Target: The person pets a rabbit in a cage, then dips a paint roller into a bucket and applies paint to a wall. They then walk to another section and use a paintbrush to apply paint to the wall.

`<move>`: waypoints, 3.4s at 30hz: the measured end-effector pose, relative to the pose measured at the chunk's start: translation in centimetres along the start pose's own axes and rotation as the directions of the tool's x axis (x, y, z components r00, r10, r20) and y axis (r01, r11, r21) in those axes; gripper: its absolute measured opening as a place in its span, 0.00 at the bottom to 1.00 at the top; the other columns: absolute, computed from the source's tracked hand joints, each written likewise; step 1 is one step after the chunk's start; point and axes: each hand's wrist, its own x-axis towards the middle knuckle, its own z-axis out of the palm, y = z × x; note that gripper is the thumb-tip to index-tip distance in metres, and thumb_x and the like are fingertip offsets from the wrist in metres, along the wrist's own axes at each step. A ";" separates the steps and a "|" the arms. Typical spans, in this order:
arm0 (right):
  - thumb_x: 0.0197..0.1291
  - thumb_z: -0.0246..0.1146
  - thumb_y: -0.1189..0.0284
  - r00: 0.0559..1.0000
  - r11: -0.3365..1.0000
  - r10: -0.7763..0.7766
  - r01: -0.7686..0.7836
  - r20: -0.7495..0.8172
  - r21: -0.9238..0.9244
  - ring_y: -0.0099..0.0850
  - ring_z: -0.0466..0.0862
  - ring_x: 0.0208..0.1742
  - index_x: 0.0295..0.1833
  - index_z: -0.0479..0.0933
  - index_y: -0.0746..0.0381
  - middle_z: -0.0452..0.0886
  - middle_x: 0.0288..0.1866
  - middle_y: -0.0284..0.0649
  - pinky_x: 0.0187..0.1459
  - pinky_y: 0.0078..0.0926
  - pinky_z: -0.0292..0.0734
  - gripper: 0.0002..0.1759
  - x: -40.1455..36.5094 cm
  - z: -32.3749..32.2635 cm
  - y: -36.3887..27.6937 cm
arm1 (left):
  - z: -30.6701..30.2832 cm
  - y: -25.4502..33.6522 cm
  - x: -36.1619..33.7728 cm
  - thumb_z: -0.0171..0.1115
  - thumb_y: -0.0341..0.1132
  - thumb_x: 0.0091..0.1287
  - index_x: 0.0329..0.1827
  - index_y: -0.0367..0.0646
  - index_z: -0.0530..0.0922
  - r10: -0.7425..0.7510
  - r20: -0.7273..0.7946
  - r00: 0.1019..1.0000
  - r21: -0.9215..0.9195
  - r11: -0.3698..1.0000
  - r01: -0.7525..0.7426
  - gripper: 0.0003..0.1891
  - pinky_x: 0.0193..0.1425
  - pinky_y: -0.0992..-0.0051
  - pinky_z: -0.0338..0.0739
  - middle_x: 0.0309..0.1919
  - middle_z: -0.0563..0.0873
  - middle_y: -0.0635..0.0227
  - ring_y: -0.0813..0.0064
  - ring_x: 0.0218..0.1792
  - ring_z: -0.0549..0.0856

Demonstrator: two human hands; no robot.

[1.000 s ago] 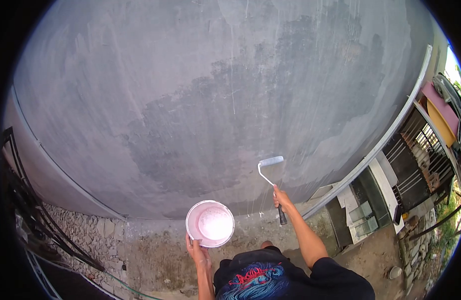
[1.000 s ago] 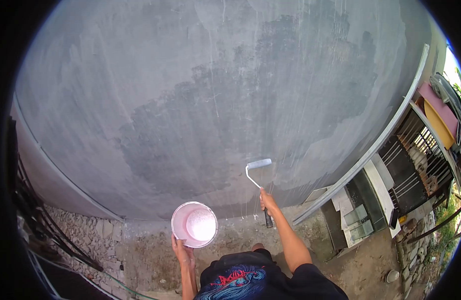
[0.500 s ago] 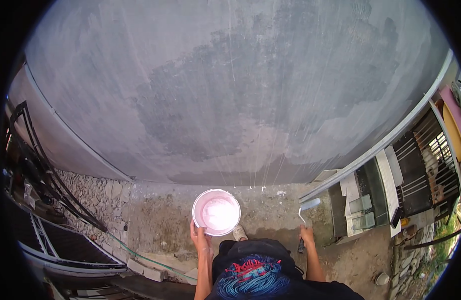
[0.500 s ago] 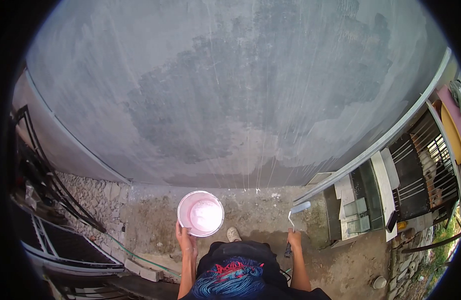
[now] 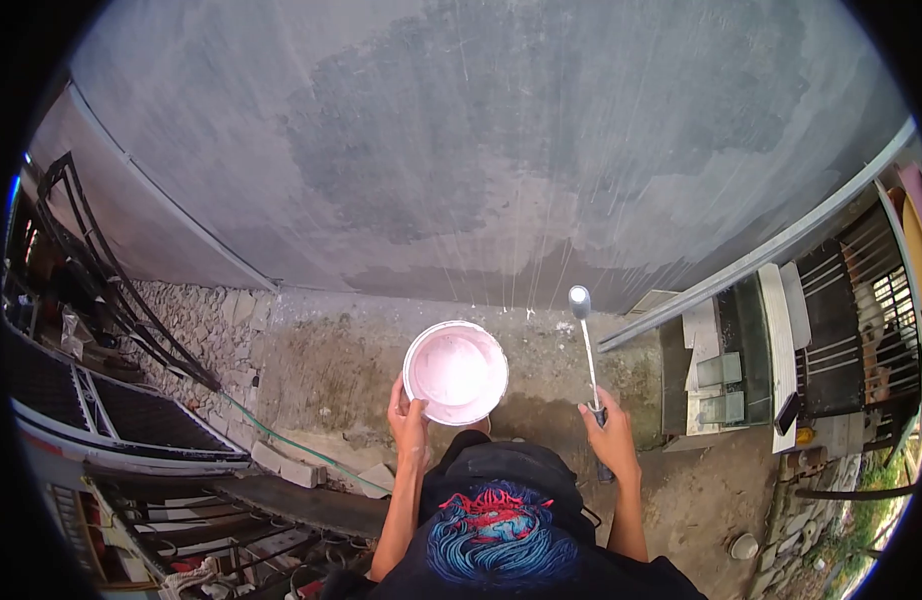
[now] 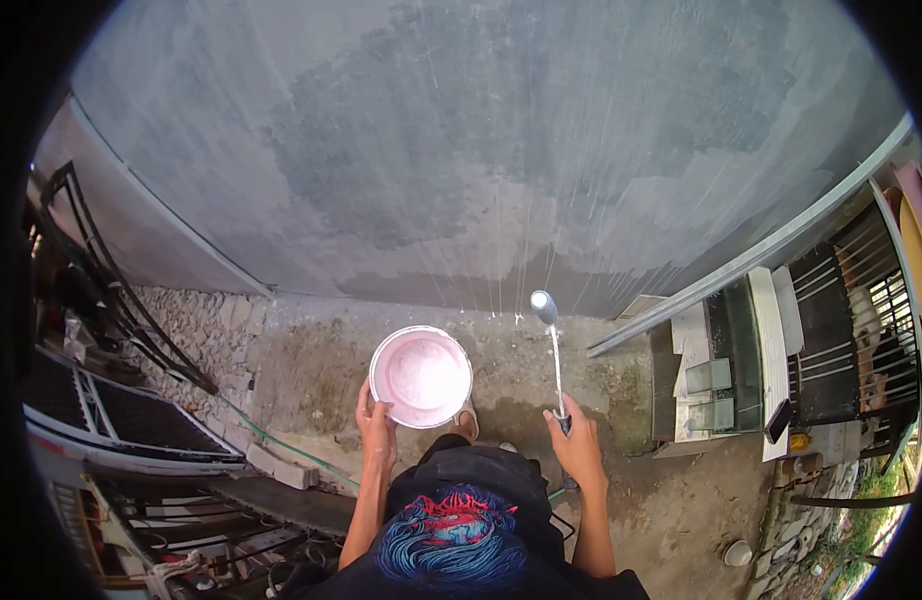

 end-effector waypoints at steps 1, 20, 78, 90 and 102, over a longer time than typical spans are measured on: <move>0.65 0.65 0.68 0.996 0.996 -0.091 0.090 -0.007 -0.012 0.48 0.82 0.31 0.62 0.75 0.67 0.81 0.32 0.54 0.38 0.39 0.76 0.23 -0.6 -0.1 -0.7 | -0.1 0.0 -0.4 0.49 0.21 0.61 0.73 0.36 0.63 0.005 0.013 1.000 0.023 1.000 -0.005 0.33 0.62 0.69 0.80 0.67 0.74 0.58 0.67 0.64 0.78; 0.63 0.64 0.73 0.825 0.822 -0.450 0.533 0.342 -0.203 0.54 0.82 0.40 0.59 0.78 0.60 0.82 0.38 0.51 0.41 0.46 0.76 0.18 -3.3 0.9 -4.9 | -1.1 -0.7 -3.4 0.56 0.18 0.56 0.69 0.29 0.69 0.288 -0.005 0.958 0.193 0.940 -0.281 0.32 0.64 0.75 0.71 0.54 0.82 0.60 0.74 0.56 0.80; 0.67 0.57 0.70 0.876 0.899 -0.145 0.311 0.461 -0.308 0.62 0.82 0.43 0.61 0.74 0.66 0.82 0.38 0.63 0.47 0.57 0.76 0.19 -3.5 1.7 -5.4 | 1.1 -3.2 -3.6 0.52 0.17 0.53 0.70 0.28 0.69 -0.004 0.136 0.991 0.178 0.984 -0.020 0.34 0.71 0.72 0.66 0.63 0.79 0.57 0.69 0.64 0.77; 0.66 0.58 0.72 0.858 0.849 -0.198 0.392 0.475 -0.355 0.62 0.83 0.39 0.57 0.76 0.67 0.82 0.34 0.62 0.42 0.56 0.78 0.17 -3.6 2.1 -7.8 | -0.1 -2.9 -3.3 0.54 0.18 0.57 0.71 0.28 0.68 -0.008 0.130 0.991 0.133 0.991 -0.010 0.32 0.70 0.73 0.67 0.62 0.79 0.57 0.71 0.63 0.77; 0.67 0.59 0.68 0.861 0.870 -0.115 0.328 0.495 -0.367 0.63 0.81 0.43 0.58 0.78 0.61 0.81 0.36 0.64 0.47 0.55 0.75 0.17 -3.5 2.2 -8.6 | -1.1 -3.0 -2.0 0.56 0.20 0.58 0.68 0.29 0.72 0.013 0.098 0.995 0.150 0.988 -0.028 0.30 0.54 0.82 0.70 0.47 0.81 0.69 0.81 0.47 0.79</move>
